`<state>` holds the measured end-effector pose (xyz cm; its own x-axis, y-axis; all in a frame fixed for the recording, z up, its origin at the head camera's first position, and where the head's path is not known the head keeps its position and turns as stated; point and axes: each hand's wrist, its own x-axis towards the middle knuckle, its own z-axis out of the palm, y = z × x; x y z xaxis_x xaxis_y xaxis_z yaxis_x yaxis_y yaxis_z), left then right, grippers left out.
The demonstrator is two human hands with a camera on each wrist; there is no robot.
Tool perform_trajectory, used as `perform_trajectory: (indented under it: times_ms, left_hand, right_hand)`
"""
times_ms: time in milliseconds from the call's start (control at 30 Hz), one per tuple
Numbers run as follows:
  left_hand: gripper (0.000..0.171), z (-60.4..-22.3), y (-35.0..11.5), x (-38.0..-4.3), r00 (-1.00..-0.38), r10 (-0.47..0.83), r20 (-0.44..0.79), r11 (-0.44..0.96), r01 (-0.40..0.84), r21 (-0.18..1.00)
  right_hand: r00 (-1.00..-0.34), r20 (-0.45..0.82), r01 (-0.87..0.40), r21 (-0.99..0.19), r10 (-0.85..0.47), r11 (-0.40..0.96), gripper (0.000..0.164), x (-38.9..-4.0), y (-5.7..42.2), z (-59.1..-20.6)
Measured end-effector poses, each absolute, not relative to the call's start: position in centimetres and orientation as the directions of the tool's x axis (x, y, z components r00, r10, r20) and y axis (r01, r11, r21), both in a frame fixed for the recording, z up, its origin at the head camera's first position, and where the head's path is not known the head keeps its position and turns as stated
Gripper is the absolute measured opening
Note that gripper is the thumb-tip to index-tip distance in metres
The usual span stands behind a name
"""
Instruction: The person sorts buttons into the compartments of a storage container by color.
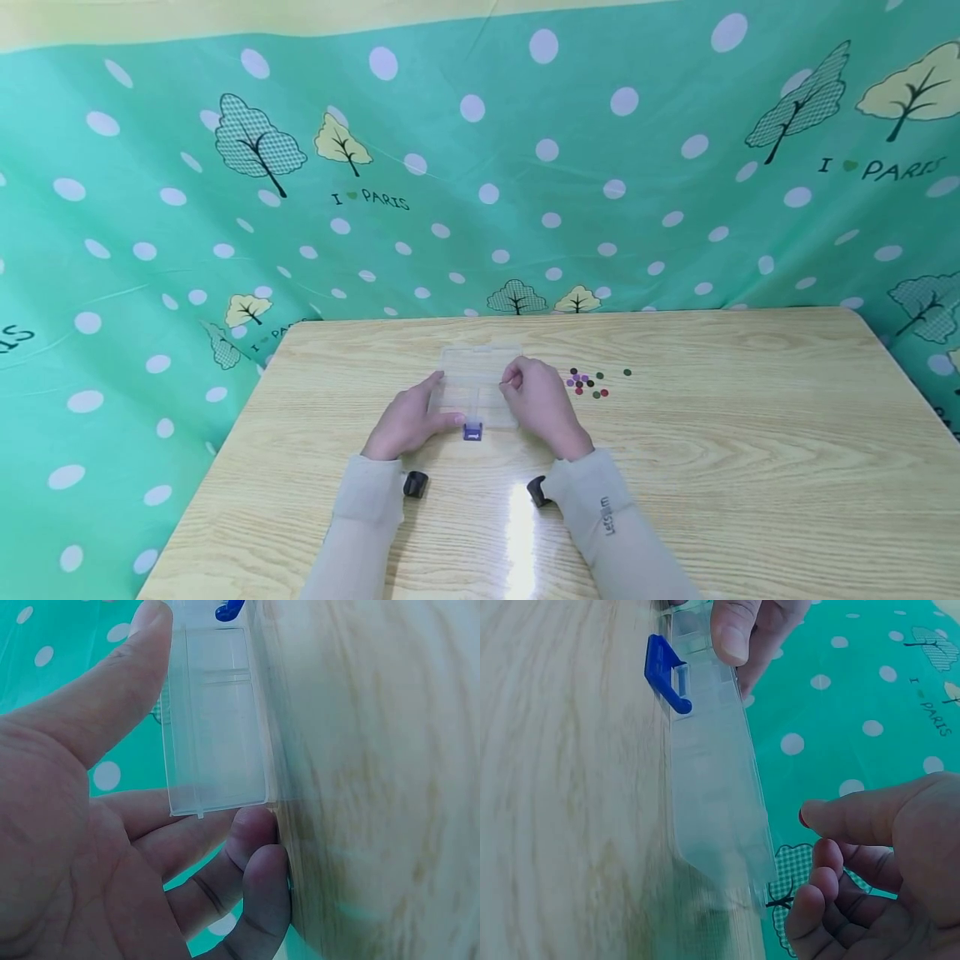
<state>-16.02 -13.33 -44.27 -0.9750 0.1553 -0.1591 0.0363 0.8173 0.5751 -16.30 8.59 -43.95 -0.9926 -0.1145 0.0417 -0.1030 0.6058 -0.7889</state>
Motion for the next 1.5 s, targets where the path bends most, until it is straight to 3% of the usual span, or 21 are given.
perform_trajectory:
  times_ms: [1500]
  left_hand:
    - [0.096,-44.4,-13.4,-16.1,-0.974,0.164,-0.155,0.826,0.050,0.562]
  right_hand:
    - [-0.989,0.047,-0.126,-0.768,-0.141,0.627,0.003,-17.0,6.3,-44.5]
